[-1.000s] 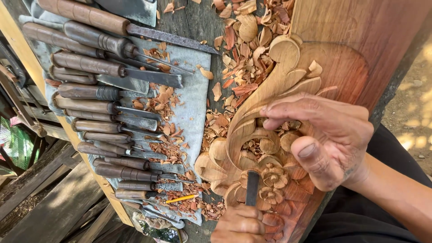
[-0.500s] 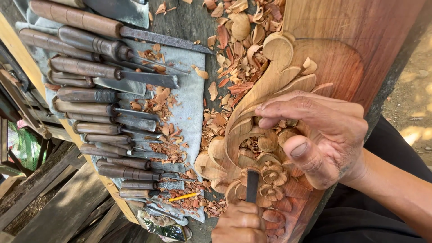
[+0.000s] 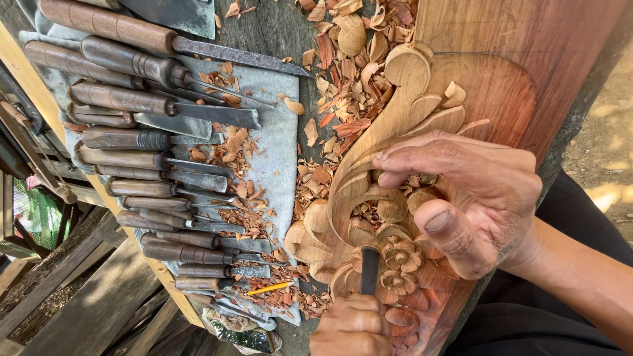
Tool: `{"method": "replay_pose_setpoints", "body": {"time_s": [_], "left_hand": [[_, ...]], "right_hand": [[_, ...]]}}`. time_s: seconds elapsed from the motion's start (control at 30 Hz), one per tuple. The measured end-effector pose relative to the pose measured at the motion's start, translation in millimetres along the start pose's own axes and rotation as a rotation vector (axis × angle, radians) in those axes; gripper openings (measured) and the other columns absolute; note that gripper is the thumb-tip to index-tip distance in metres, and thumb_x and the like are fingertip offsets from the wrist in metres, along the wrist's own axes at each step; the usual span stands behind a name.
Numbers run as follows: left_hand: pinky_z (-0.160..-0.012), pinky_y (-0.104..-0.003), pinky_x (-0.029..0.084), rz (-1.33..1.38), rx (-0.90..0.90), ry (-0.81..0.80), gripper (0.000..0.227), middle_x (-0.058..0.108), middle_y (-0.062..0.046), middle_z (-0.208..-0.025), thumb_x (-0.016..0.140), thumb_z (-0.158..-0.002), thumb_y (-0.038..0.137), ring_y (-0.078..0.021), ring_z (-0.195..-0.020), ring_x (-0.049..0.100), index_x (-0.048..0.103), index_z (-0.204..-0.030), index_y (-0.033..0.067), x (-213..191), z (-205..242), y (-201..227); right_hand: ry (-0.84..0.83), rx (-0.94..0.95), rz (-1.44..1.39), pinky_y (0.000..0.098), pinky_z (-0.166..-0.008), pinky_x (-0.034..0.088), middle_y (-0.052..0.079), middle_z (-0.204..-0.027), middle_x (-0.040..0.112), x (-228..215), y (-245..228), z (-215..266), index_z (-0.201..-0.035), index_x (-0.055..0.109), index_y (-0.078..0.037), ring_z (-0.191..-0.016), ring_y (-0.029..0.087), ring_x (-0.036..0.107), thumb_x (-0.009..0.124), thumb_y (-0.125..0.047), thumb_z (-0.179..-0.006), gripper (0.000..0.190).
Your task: The person uses chisels and a hammer to carve an intricate floral pattern into a wooden panel.
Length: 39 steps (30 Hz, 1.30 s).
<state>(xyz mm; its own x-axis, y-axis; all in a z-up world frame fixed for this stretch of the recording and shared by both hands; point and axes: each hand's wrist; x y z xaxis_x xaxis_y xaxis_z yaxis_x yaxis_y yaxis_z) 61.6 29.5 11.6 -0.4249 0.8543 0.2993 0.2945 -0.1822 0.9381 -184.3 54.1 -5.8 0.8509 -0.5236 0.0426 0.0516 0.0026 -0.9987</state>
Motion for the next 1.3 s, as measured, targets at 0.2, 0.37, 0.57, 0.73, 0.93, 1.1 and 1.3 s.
{"method": "replay_pose_setpoints", "body": {"time_s": [0.2,0.37,0.57,0.73,0.93,1.1,1.3], "left_hand": [[-0.049,-0.038,0.041,-0.004,-0.076,-0.084,0.023,0.064,-0.023,-0.070,0.062,-0.091,0.000,-0.0267,-0.052,0.056,0.064,-0.070,-0.0108,-5.3,-0.6,4.0],[-0.047,-0.038,0.038,0.005,-0.079,-0.034,0.023,0.059,-0.017,-0.065,0.063,-0.089,0.002,-0.0254,-0.051,0.056,0.063,-0.068,-0.0085,-5.0,-7.1,5.2],[-0.046,-0.039,0.039,0.045,0.062,0.062,0.020,0.062,-0.018,-0.068,0.061,-0.086,0.001,-0.0267,-0.049,0.055,0.059,-0.067,-0.0064,0.9,2.8,-4.3],[-0.054,-0.045,0.052,-0.085,-0.138,0.078,0.020,0.062,-0.021,-0.074,0.066,-0.091,-0.003,-0.0329,-0.056,0.061,0.062,-0.074,-0.0104,-3.2,2.1,16.6],[-0.053,-0.049,0.058,0.025,0.052,-0.023,0.018,0.063,-0.023,-0.071,0.062,-0.088,-0.002,-0.0362,-0.056,0.066,0.060,-0.073,-0.0114,-11.5,9.0,12.3],[-0.049,-0.040,0.045,0.009,-0.027,-0.049,0.019,0.062,-0.021,-0.069,0.065,-0.089,-0.002,-0.0311,-0.055,0.060,0.063,-0.073,-0.0119,-4.6,-8.1,10.4],[-0.047,-0.036,0.038,-0.106,-0.125,0.337,0.032,0.054,-0.013,-0.054,0.064,-0.093,-0.011,-0.0207,-0.044,0.050,0.060,-0.061,-0.0087,6.5,15.8,21.5]], "right_hand": [[-0.013,0.011,0.001,0.0310,-0.079,0.063,0.018,-0.103,0.074,0.3,0.1,0.7,-0.109,0.069,0.007,-0.090,0.023,0.077,0.055,-0.048,-0.107,0.056],[-0.011,0.018,-0.002,0.0303,-0.077,0.063,0.019,-0.103,0.073,-0.5,-0.4,0.3,-0.109,0.068,0.008,-0.089,0.023,0.077,0.054,-0.047,-0.108,0.057],[-0.014,0.008,-0.029,0.0316,-0.081,0.064,0.018,-0.105,0.073,-0.4,1.3,1.3,-0.111,0.067,0.008,-0.093,0.023,0.077,0.055,-0.047,-0.110,0.056],[-0.008,-0.038,-0.016,0.0307,-0.076,0.064,0.019,-0.102,0.073,3.0,1.8,-1.8,-0.110,0.068,0.008,-0.087,0.022,0.076,0.051,-0.047,-0.111,0.058],[0.017,-0.069,-0.039,0.0321,-0.074,0.062,0.018,-0.096,0.074,3.4,5.6,-3.1,-0.107,0.068,0.007,-0.081,0.021,0.076,0.053,-0.047,-0.108,0.056],[-0.012,-0.045,0.000,0.0292,-0.076,0.062,0.018,-0.105,0.073,1.6,3.0,-0.8,-0.113,0.067,0.007,-0.085,0.020,0.076,0.054,-0.048,-0.113,0.056],[-0.016,-0.019,-0.007,0.0292,-0.075,0.064,0.017,-0.103,0.073,2.2,3.4,4.3,-0.110,0.069,0.006,-0.087,0.021,0.077,0.054,-0.050,-0.110,0.058]]}}
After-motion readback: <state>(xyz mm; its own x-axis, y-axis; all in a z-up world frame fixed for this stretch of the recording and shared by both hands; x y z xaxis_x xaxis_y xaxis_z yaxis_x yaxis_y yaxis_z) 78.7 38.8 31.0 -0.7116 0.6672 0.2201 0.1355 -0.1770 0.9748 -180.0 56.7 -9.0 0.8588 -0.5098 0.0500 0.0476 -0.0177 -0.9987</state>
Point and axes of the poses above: each hand's wrist, its own z-axis away from the middle knuckle, its own x-axis out of the palm, y = z × x
